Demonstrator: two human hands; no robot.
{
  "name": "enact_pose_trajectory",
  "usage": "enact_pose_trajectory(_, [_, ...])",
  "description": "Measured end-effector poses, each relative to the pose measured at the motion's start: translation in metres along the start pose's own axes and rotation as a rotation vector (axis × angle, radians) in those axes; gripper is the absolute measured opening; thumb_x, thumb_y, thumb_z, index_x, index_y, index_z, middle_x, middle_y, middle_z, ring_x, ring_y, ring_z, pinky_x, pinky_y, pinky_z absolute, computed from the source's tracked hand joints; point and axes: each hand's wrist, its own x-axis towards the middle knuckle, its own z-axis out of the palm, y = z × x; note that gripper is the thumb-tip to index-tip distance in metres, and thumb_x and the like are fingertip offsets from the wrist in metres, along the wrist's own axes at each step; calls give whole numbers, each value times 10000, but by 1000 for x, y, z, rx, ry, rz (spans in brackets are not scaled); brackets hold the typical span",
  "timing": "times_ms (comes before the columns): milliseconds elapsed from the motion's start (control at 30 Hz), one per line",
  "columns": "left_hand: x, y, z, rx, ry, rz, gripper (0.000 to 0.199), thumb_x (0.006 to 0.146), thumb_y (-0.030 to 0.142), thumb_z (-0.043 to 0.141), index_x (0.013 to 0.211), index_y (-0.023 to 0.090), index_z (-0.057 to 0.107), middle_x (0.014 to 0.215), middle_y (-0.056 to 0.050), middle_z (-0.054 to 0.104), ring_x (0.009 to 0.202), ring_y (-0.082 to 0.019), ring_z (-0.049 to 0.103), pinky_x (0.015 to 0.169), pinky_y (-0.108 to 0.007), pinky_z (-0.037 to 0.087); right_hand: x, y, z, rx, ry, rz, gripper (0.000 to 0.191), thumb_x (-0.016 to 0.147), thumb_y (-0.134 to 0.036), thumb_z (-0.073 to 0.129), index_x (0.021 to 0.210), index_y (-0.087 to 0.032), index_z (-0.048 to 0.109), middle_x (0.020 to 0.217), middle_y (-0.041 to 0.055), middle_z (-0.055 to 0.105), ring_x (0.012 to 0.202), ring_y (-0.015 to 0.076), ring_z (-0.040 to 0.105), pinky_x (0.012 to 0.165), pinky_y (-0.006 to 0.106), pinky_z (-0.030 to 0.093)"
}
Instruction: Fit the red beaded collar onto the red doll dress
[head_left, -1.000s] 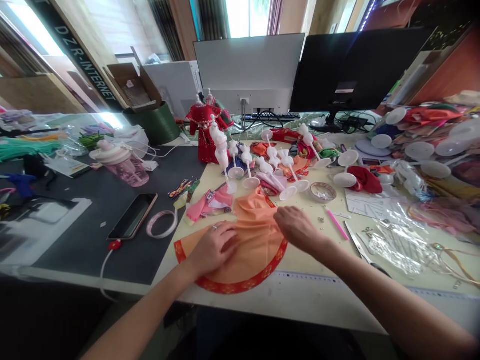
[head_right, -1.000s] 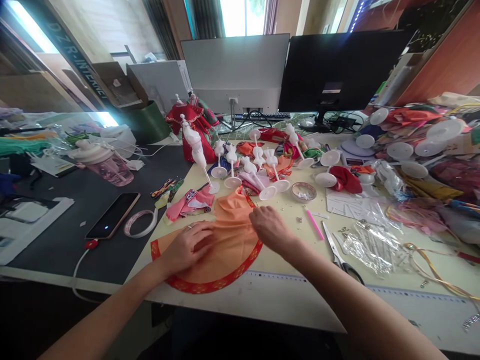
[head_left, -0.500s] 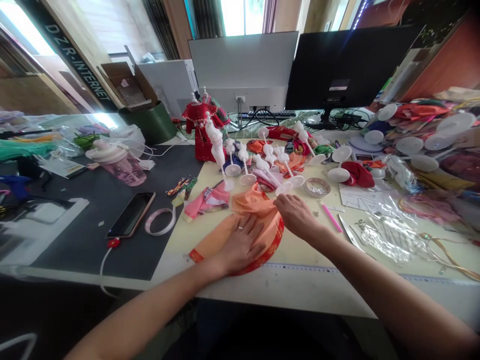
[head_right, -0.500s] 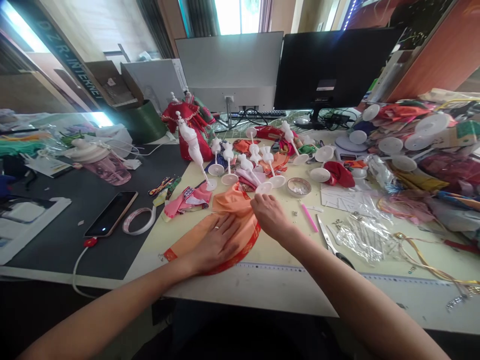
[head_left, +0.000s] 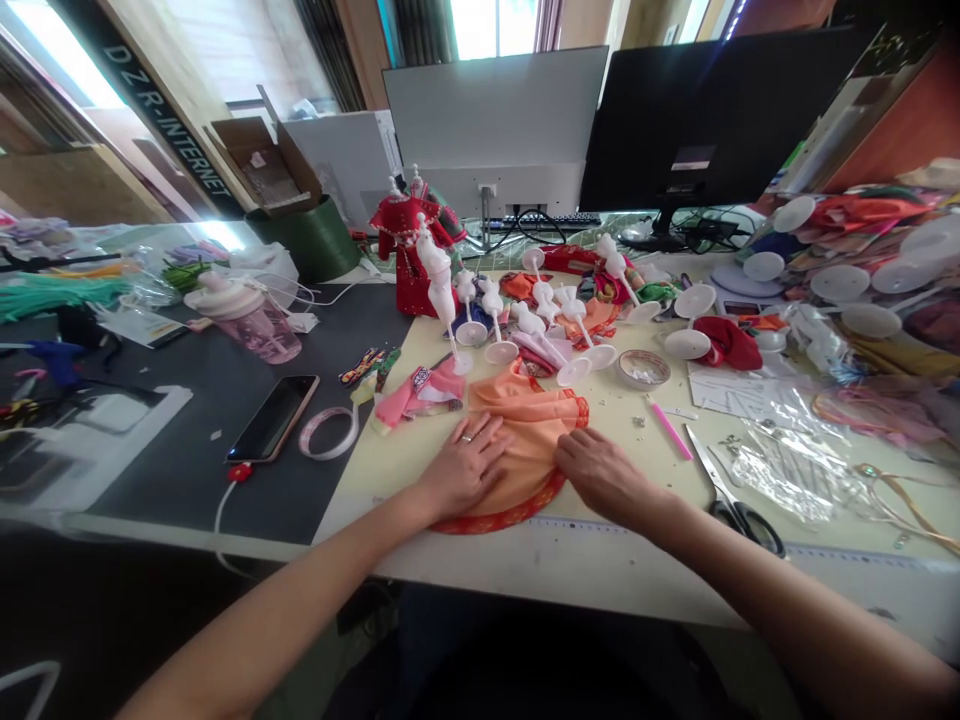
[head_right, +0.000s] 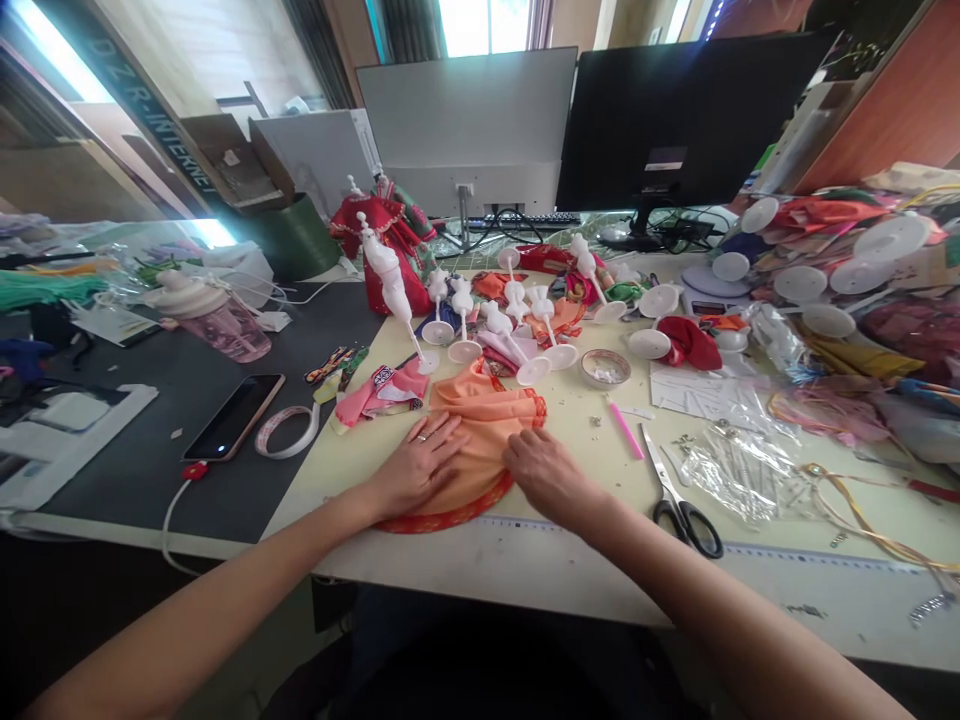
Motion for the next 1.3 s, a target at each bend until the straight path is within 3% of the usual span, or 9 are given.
enact_pose_trajectory(167, [2,23,-4,-109,169,6,482,911,490,435,1200,125,560,1354,-165,483,1301,-285,391,1099,-459,271,-6,22,-10,-23,64,150,249,838,-13,380,887,-130,595,887,110,593,800,213,534,754,353,406])
enact_pose_trajectory(333, [-14,36,-3,-125,35,174,353,793,499,609,822,148,638,1071,-118,605,1000,-284,518,933,-464,360,-21,7,-11,172,54,93,157,897,-170,443,917,-162,599,867,83,613,809,211,569,736,352,446])
enact_pose_trajectory(467, [-9,38,1,-678,59,-78,172,770,316,657,688,166,632,919,-63,622,959,-234,503,967,-417,306,-26,1,-11,260,96,97,160,909,-191,439,892,-163,596,843,80,617,786,207,574,718,359,470])
enact_pose_trajectory(567, [0,32,-6,-1108,129,-312,231,738,375,690,697,165,603,877,-35,605,873,-177,534,884,-320,382,-30,-2,-17,328,180,129,164,922,-205,434,897,-170,591,856,77,631,779,196,582,712,354,483])
enact_pose_trajectory(767, [4,16,-23,-1428,183,-567,328,755,469,649,803,182,497,695,29,545,611,-115,543,609,-242,454,-27,-48,-13,442,164,15,276,932,-224,406,1108,-144,602,1080,130,661,1024,233,597,917,415,480])
enact_pose_trajectory(867, [2,13,-24,-1526,211,-614,350,702,432,714,796,179,492,716,38,559,632,-101,558,635,-220,465,-16,-82,1,439,-18,-186,548,916,-395,449,1378,-101,415,1432,163,428,1330,293,387,1111,461,322])
enact_pose_trajectory(967, [1,12,-23,-1574,241,-631,347,677,402,746,768,175,500,688,53,557,615,-81,546,607,-180,441,-12,-94,13,399,-63,-186,709,889,-526,467,1454,-132,301,1502,145,287,1400,267,259,1160,400,259])
enact_pose_trajectory(1133, [0,11,-21,-1618,239,-626,319,684,393,745,765,173,529,684,46,584,608,-95,558,595,-193,439,-39,-46,23,259,-56,-103,858,862,-648,387,1466,-57,237,1501,204,249,1389,314,265,1119,481,310])
enact_pose_trajectory(1300, [-1,12,-20,-1628,225,-618,293,706,375,737,769,172,536,684,40,597,600,-95,564,580,-191,434,-71,27,20,51,-41,188,721,930,-534,336,1456,-49,250,1479,218,312,1394,314,252,1109,525,277])
